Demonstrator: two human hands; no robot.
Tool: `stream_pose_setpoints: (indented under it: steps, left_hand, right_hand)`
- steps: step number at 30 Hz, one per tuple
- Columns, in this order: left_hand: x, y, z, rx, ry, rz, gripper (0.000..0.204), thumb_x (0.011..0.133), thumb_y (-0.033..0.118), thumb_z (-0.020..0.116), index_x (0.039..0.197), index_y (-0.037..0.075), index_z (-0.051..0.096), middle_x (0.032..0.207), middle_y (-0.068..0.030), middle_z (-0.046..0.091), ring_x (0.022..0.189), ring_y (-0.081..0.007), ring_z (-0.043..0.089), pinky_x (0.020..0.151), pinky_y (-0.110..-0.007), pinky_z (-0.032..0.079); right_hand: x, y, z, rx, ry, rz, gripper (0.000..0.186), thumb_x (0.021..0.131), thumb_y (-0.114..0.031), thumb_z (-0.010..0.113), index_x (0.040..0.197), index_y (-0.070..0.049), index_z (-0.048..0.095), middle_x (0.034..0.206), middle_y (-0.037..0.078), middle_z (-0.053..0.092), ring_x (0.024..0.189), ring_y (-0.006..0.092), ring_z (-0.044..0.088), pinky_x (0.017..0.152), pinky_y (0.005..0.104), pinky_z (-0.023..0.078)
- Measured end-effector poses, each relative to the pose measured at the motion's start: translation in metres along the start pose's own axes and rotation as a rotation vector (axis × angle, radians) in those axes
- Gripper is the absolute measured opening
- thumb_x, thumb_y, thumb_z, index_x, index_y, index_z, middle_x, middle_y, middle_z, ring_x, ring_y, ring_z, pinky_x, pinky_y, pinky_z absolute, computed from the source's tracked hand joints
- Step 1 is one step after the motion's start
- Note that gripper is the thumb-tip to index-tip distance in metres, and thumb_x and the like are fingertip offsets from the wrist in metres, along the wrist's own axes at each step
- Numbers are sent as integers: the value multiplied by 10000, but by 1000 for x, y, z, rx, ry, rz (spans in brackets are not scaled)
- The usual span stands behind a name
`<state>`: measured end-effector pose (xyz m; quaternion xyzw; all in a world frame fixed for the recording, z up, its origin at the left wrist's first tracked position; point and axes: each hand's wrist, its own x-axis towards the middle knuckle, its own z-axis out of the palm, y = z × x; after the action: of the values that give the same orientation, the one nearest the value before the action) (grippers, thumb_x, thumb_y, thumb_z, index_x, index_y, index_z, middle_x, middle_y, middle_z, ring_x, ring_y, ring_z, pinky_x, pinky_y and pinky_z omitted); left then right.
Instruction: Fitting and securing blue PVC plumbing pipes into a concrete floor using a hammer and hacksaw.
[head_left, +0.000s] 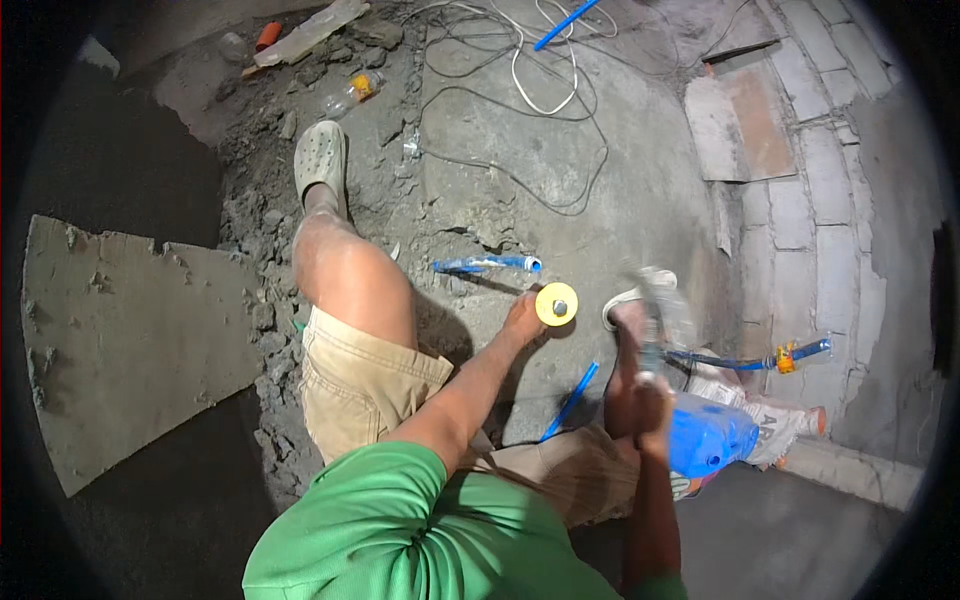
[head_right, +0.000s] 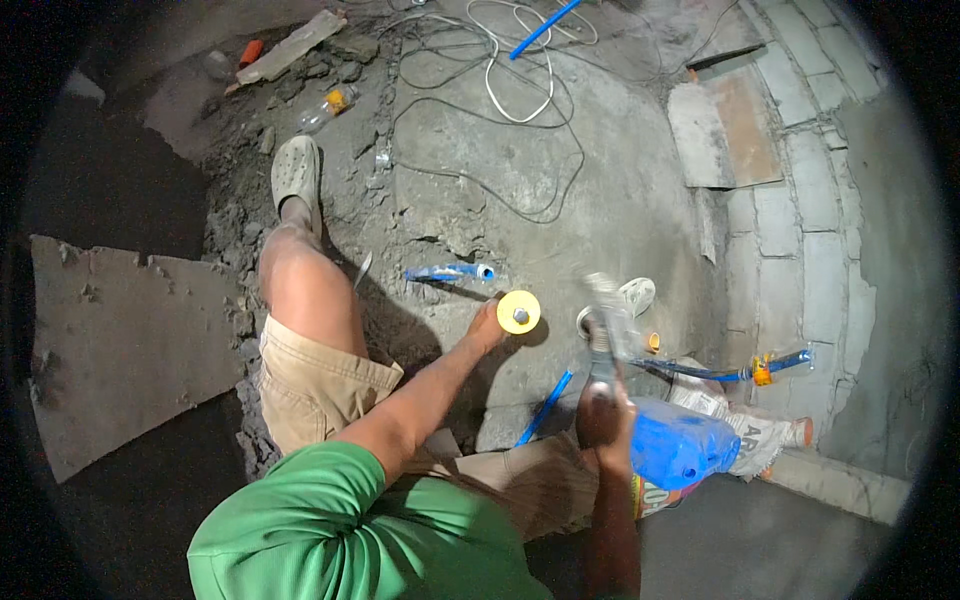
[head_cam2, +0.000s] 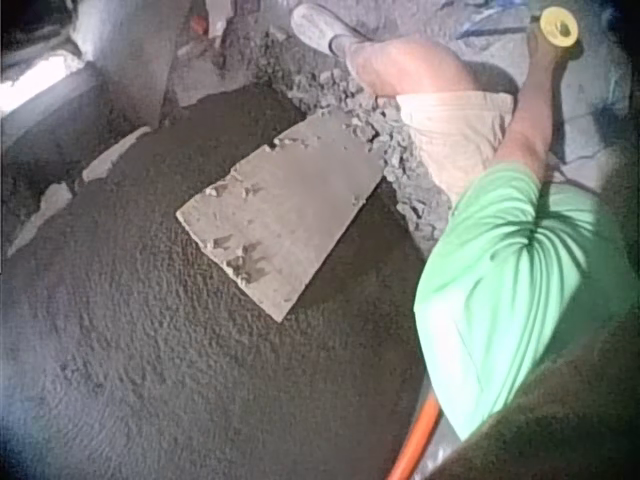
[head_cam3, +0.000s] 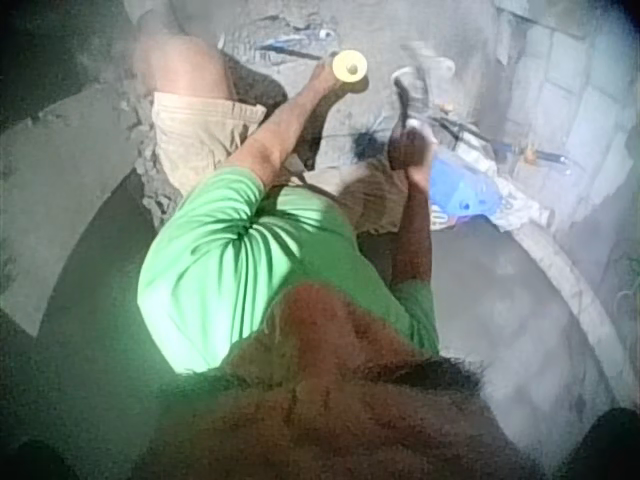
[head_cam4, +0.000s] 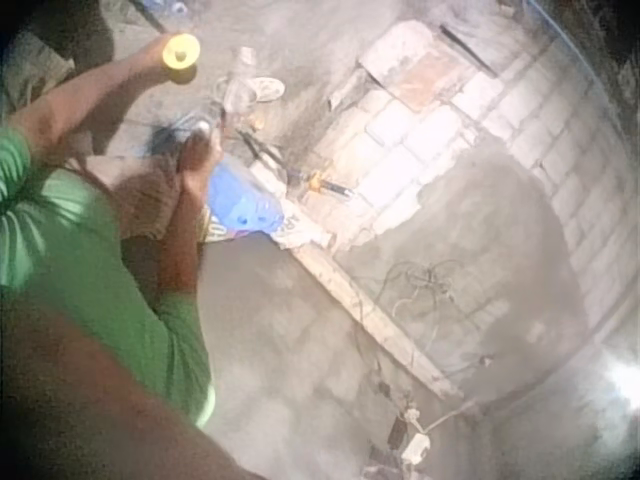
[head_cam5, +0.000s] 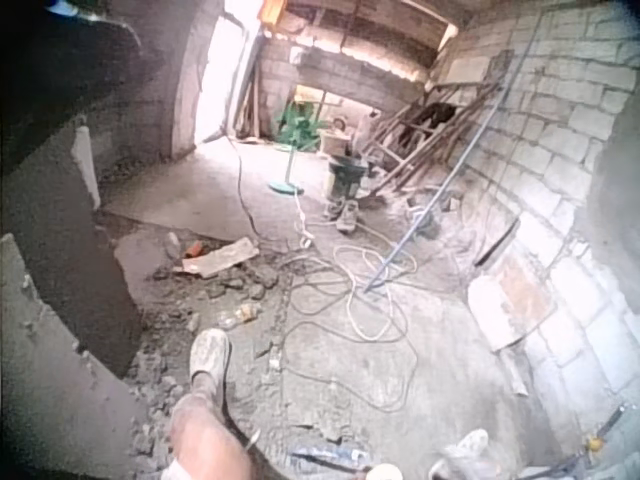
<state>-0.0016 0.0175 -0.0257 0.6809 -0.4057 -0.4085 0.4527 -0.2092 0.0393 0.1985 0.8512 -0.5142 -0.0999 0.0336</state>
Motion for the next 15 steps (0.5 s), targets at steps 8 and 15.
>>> stream_pose_setpoints:
  steps: [8,15]
  left_hand:
    - [3,-3,12,-5,-135,-84,241,767,121,651,981,10,657,1012,-229,644,1007,-379,604,849,-444,488]
    - [4,8,23,-85,-228,-155,194,774,159,651,883,-1,659,908,-249,648,926,-387,624,810,-468,500]
  right_hand:
    - [-9,38,7,998,99,-366,260,811,-292,585,658,-86,541,609,96,550,543,245,543,493,332,398]
    - [0,-1,-10,292,-211,251,348,839,-310,640,942,21,623,901,228,638,823,377,633,726,435,481]
